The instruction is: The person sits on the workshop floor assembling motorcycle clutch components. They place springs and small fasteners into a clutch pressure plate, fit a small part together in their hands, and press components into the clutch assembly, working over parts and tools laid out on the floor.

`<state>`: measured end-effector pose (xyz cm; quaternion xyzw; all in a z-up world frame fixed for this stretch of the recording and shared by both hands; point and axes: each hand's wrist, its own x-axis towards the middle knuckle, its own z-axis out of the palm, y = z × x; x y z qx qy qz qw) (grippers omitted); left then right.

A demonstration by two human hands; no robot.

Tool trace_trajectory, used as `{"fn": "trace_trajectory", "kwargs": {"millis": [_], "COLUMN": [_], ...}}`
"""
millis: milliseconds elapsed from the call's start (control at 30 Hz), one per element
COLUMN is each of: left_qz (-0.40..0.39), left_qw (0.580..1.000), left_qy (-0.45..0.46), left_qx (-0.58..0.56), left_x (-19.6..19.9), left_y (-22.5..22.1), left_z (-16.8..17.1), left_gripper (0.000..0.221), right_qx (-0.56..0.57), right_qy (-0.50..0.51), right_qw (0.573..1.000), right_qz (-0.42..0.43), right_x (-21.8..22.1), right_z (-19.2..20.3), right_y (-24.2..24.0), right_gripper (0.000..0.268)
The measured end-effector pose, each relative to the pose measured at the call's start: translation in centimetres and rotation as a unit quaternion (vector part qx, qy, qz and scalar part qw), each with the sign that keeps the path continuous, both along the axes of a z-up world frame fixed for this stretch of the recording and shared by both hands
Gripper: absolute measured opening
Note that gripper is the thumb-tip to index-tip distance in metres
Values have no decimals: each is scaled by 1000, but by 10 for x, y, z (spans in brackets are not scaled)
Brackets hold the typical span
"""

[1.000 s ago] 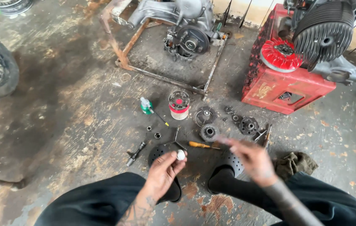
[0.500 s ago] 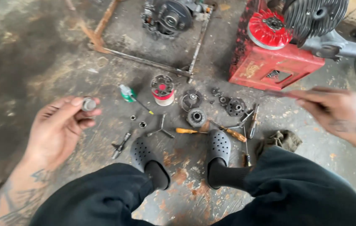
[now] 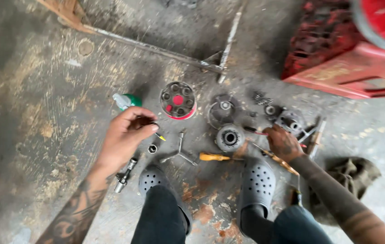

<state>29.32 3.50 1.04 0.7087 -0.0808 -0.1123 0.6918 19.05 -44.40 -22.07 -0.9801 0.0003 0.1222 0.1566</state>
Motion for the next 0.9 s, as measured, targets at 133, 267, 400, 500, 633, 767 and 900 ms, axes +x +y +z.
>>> {"fn": "trace_trajectory", "kwargs": {"millis": [133,267,400,500,633,767,900], "left_qz": [50,77,98,123,115,120,106], "left_qw": [999,997,995,988,983,983,987], "left_qy": [13,4,-32,-69,-122,-125,-116], "left_qx": [1,-7,15,56,76,65,45], "left_x": [16,20,22,24,28,32,38], "left_y": [-13,-25,-34,-44,-49,-44,-38], "left_z": [-40,-59,-71,-62,-55,-50,-47], "left_gripper": [27,21,19,15,16,20,19], "right_qx": [-83,-147,-40,187,261,323,362], "right_qy": [-53,-105,-70,-69,-53,-46,-20], "right_qw": [995,982,996,968,939,924,915], "right_qz": [6,54,43,150,215,197,179], "right_x": [-3,15,62,100,132,155,165], "right_z": [-24,20,132,208,274,268,246], "right_y": [-5,12,72,128,206,246,252], "right_gripper": [28,40,32,25,31,25,15]}}
